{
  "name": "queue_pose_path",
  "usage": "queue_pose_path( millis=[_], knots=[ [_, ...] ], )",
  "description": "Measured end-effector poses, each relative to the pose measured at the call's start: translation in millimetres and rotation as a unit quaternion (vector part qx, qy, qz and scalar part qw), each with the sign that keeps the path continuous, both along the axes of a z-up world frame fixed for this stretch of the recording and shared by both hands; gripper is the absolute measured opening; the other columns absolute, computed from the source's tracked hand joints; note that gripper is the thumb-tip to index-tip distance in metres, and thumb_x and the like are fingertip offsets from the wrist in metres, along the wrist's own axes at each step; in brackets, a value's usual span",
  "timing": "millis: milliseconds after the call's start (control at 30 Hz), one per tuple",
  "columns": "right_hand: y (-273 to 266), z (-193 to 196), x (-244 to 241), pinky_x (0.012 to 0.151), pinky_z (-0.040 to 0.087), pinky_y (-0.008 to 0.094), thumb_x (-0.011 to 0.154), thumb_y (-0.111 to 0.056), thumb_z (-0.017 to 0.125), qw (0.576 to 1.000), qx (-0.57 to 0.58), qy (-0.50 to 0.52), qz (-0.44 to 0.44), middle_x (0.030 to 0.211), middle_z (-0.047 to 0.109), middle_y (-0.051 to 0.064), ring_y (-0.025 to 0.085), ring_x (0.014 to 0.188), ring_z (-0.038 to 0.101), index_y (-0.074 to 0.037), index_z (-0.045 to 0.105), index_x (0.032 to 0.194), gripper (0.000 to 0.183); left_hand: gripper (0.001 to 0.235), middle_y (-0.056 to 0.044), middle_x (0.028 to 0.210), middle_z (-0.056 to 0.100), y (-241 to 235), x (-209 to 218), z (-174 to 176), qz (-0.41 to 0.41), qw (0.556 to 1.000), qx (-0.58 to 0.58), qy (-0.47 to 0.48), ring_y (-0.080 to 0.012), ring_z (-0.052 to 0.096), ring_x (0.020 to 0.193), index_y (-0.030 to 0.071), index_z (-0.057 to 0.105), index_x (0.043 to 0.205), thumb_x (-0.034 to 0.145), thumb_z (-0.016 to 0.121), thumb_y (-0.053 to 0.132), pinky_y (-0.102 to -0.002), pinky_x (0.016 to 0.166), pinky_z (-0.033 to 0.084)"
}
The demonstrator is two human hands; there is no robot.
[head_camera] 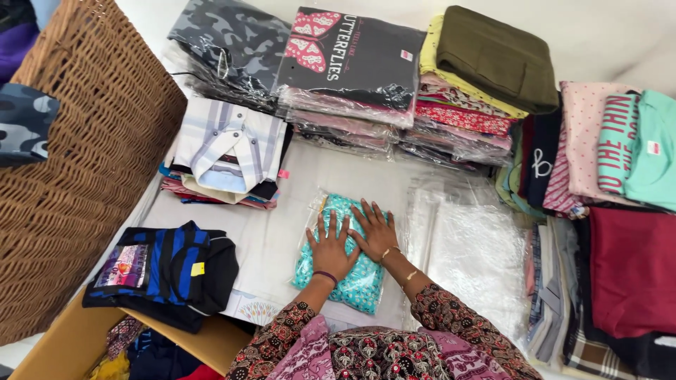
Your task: The person folds various clothing items, including shirts and shorts, and places them into clear plastic bags. They then stack the packaged items neatly on a pile on the floor.
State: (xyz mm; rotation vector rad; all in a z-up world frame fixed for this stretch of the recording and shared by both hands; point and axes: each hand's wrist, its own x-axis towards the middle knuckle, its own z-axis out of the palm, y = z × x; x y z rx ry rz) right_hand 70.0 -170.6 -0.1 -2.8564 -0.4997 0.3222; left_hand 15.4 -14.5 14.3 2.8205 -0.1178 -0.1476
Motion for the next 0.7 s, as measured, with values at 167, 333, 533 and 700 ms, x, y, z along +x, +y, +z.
queue_pose_path(
  millis=[167, 333, 533, 700],
  knots=[
    [-3, -13, 2, 0.121, 0.008, 0.062, 0.099, -0.064, 0.037, 1.0, 0.024, -0.011, 0.01, 0.171, 0.014, 0.003, 0.031, 0.156, 0.012, -0.033, 0.022, 0.162, 0.073, 0.086, -0.014, 0.17, 0.008, 0, 1, -3, 0.001, 1.0, -0.006, -0.006, -0.0461, 0.004, 0.153, 0.023, 0.027, 0.16, 0.089, 0.058, 0.06, -0.076, 0.114, 0.007],
    [-4, -13, 3, 0.12, 0.009, 0.062, 0.099, -0.064, 0.037, 0.999, 0.028, -0.015, 0.006, 0.171, 0.015, 0.003, 0.03, 0.156, 0.014, -0.033, 0.022, 0.162, 0.071, 0.084, -0.013, 0.17, 0.005, 0, 5, 5, -0.003, 0.999, -0.006, 0.048, -0.0458, 0.003, 0.154, 0.024, 0.025, 0.161, 0.091, 0.056, 0.06, -0.075, 0.115, 0.006],
    [-14, -17, 26, 0.112, 0.031, 0.059, 0.096, -0.062, 0.039, 0.996, 0.052, 0.037, -0.057, 0.164, 0.037, 0.001, 0.027, 0.145, 0.039, -0.028, 0.033, 0.159, 0.072, 0.091, -0.014, 0.17, 0.007, 21, 19, -15, -0.04, 0.999, -0.005, -0.003, -0.0449, 0.007, 0.153, 0.025, 0.024, 0.161, 0.088, 0.054, 0.072, -0.075, 0.113, 0.008],
    [-39, 16, 27, 0.109, 0.051, 0.044, 0.065, -0.079, 0.069, 0.954, -0.009, 0.228, -0.193, 0.139, 0.068, 0.014, 0.03, 0.127, 0.064, -0.014, 0.057, 0.143, 0.102, 0.094, -0.007, 0.172, 0.009, 71, 27, 37, -0.147, 0.978, 0.117, 0.089, -0.0291, 0.01, 0.159, 0.034, 0.02, 0.162, 0.083, 0.061, 0.064, -0.068, 0.121, 0.009]
  ],
)
